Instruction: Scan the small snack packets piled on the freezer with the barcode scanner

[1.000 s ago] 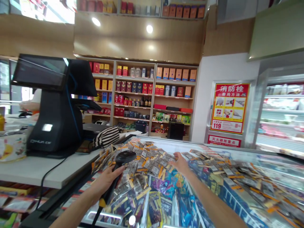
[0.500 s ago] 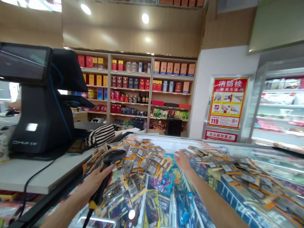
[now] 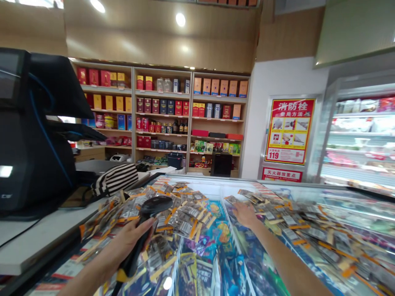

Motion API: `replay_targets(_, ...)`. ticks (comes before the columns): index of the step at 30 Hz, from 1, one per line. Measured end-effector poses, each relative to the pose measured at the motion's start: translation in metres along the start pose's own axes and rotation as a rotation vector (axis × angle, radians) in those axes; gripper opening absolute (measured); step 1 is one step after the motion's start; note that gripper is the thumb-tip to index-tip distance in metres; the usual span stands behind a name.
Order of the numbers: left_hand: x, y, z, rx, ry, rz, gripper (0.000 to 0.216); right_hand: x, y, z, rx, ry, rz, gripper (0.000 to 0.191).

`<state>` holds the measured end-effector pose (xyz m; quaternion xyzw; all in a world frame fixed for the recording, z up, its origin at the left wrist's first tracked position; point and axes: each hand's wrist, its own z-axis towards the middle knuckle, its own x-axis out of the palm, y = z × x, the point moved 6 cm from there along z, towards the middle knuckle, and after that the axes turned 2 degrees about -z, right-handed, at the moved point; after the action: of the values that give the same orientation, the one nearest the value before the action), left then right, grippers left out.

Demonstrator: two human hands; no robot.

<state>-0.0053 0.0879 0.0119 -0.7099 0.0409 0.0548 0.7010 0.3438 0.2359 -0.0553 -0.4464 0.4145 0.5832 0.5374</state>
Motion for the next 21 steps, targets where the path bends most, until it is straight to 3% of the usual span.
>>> replay_targets(3,0.007,-0.006,-0.004,0.01,0.054,0.027,0.04,-0.015,0.005,-0.034,-0.1,-0.065,0.087,0.035)
replay_targets(7,0.016,-0.008,-0.008,0.033,0.093,0.02,0.04,-0.025,-0.001,-0.065,-0.033,-0.115,0.116,0.03)
replay_targets(12,0.031,-0.005,-0.013,0.043,0.217,0.022,0.037,-0.016,-0.005,-0.076,0.01,-0.046,0.123,0.044)
replay_targets(17,0.039,-0.01,-0.021,0.107,0.303,-0.028,0.035,-0.025,0.006,-0.079,-0.06,-0.011,0.105,0.038)
replay_targets(21,0.044,-0.015,-0.029,0.104,0.348,-0.043,0.034,-0.055,0.012,-0.079,-0.079,-0.271,0.143,0.029)
